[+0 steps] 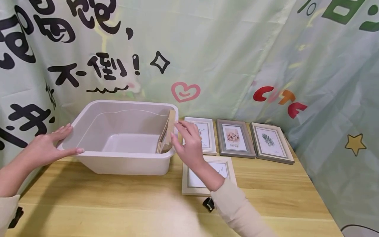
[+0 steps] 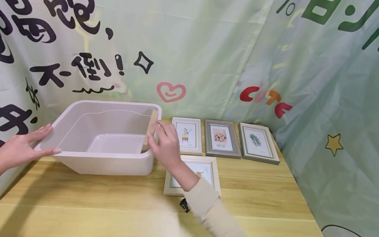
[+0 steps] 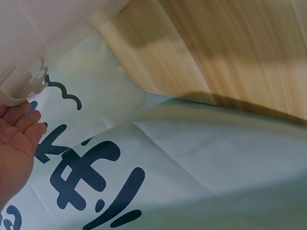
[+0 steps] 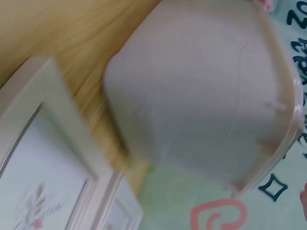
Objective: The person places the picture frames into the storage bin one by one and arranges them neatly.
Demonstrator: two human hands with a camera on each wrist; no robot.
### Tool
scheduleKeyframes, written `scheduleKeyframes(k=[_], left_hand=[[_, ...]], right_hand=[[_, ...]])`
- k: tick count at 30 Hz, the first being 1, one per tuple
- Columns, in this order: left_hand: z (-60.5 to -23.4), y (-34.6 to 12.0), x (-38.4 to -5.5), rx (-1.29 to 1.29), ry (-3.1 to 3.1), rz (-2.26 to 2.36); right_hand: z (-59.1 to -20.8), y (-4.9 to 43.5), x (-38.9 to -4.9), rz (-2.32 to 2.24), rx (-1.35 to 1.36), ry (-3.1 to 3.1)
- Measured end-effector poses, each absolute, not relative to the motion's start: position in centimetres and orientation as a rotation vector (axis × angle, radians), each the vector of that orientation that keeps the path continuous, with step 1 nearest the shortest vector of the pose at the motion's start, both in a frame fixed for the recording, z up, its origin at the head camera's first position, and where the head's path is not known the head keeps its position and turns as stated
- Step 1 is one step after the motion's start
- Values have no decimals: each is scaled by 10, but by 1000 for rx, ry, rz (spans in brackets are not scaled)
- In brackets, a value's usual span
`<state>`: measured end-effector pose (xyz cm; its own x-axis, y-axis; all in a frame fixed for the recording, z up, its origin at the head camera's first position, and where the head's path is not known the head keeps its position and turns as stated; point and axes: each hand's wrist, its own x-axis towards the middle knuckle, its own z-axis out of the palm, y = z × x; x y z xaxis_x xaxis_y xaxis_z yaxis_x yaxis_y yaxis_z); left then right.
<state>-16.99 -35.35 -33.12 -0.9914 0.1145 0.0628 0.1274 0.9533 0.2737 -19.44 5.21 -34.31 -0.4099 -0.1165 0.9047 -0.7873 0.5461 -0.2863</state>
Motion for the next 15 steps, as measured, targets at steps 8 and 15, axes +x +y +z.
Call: scheduleKeyframes(k=[8,15], left_hand=[[-330,-353,-170,-197,-3049,-414],[-330,-353,-170,-202,-3045,-413]], right_hand=[[-363,80,-199,1008,663,-1910],[-385,95,-198,1052,624,-1967]])
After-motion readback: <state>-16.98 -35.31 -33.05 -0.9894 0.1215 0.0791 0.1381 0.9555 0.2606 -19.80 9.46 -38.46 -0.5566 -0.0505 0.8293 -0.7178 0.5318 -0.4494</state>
